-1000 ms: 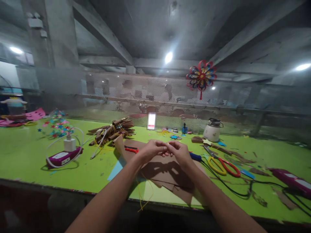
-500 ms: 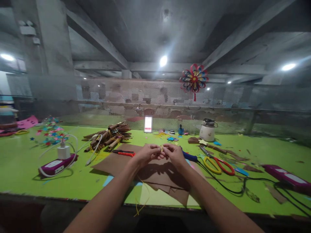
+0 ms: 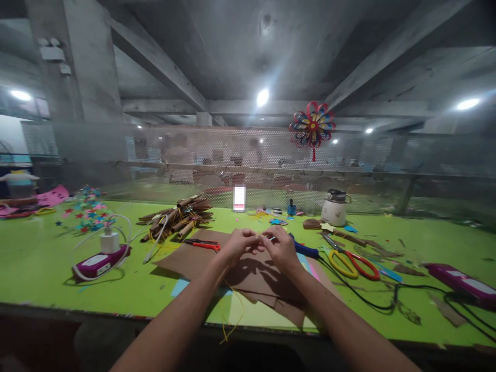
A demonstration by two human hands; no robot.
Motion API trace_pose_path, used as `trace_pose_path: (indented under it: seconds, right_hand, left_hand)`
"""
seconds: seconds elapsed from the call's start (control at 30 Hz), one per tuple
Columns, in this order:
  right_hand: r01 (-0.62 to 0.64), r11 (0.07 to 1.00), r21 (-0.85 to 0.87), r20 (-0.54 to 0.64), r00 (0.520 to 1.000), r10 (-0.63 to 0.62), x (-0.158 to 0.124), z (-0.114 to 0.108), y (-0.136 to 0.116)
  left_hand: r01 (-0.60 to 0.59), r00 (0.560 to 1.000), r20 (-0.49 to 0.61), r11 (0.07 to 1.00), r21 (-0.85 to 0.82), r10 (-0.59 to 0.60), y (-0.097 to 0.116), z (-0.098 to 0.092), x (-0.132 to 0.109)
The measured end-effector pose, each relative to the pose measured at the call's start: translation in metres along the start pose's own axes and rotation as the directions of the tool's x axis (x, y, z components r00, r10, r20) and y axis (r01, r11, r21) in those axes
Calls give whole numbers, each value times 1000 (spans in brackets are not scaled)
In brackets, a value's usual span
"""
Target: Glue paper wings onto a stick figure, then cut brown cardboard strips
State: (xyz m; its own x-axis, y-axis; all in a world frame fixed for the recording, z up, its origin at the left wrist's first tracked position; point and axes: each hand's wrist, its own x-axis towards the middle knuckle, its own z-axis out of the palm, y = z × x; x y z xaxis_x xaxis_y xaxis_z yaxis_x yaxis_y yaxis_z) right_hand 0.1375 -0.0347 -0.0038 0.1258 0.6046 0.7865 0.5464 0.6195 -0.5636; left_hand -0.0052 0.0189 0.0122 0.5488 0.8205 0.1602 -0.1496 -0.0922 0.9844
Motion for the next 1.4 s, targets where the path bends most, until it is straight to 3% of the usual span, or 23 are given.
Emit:
trace_pose_path:
  seconds: [0.13,0.33,0.53,0.67,0.87,1.2,1.4]
  right_hand:
    - [-119,993,7,-28,993,119,1,3,9]
    - [-316,923,220,48,948,313,3,3,19]
    - [-321,910,263,76,947,312,6,-4,18]
    - [-325,891,316,119,946,302,6,-7,11]
    - [-445,841,309,118,895,430,5,-4,6]
    - [-383,892,240,154,922,354,7,-9,6]
    - [-359,898,255,177,930,322,7,-9,7]
  left_hand:
    - [-18,1000,-15,1000,-11,18,0,3,-1]
    - [-23,998,63,993,-113,30,8,9,-6]
    - [23,990,138,981,-193,3,11,8,-8]
    - [23,996,93,985,-169,-7,9,7,-6]
    - [-46,998,49,996,-73,50,4,9,-4]
    - [-8,1000,11,998,-56,9,3,4,-3]
    - [-52,996,-76,995,-82,46,-2,0,3]
